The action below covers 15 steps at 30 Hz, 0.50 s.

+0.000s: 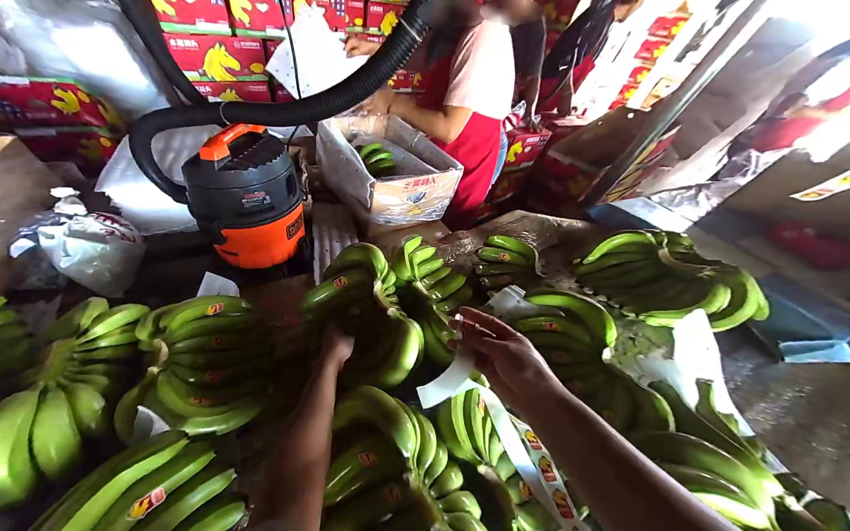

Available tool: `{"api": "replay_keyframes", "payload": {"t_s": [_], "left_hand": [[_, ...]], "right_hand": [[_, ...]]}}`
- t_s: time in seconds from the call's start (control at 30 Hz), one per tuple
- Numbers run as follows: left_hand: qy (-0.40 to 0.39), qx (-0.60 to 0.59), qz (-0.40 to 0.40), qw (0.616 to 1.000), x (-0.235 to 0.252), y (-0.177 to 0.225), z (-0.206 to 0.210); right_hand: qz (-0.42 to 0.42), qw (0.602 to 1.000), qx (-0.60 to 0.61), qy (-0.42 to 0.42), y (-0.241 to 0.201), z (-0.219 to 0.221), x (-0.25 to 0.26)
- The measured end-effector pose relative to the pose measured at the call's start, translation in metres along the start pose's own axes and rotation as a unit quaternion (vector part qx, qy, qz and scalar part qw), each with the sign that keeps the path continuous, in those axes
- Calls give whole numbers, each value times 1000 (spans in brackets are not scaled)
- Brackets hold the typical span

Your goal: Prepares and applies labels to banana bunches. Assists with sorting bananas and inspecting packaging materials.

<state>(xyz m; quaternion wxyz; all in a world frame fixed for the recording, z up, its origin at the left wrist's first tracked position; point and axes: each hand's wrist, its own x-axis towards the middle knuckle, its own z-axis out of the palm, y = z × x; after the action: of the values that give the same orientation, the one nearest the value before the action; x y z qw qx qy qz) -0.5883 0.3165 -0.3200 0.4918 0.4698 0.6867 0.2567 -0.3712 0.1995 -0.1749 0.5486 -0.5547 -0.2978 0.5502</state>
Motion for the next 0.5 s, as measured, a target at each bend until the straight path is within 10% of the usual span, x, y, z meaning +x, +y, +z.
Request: {"api": "replay_keyframes", "payload": {"t_s": [0.17, 0.4, 0.5], "left_hand": [[20, 103, 17, 994, 1, 2, 7], [16, -186, 83, 979, 10, -18, 0], [22, -87, 39, 995, 6, -13, 2]], "right_hand": [[31, 998, -33, -45, 4, -6, 1], [29, 999, -27, -36, -1, -10, -5], [25, 999, -18, -32, 2, -10, -5]]}}
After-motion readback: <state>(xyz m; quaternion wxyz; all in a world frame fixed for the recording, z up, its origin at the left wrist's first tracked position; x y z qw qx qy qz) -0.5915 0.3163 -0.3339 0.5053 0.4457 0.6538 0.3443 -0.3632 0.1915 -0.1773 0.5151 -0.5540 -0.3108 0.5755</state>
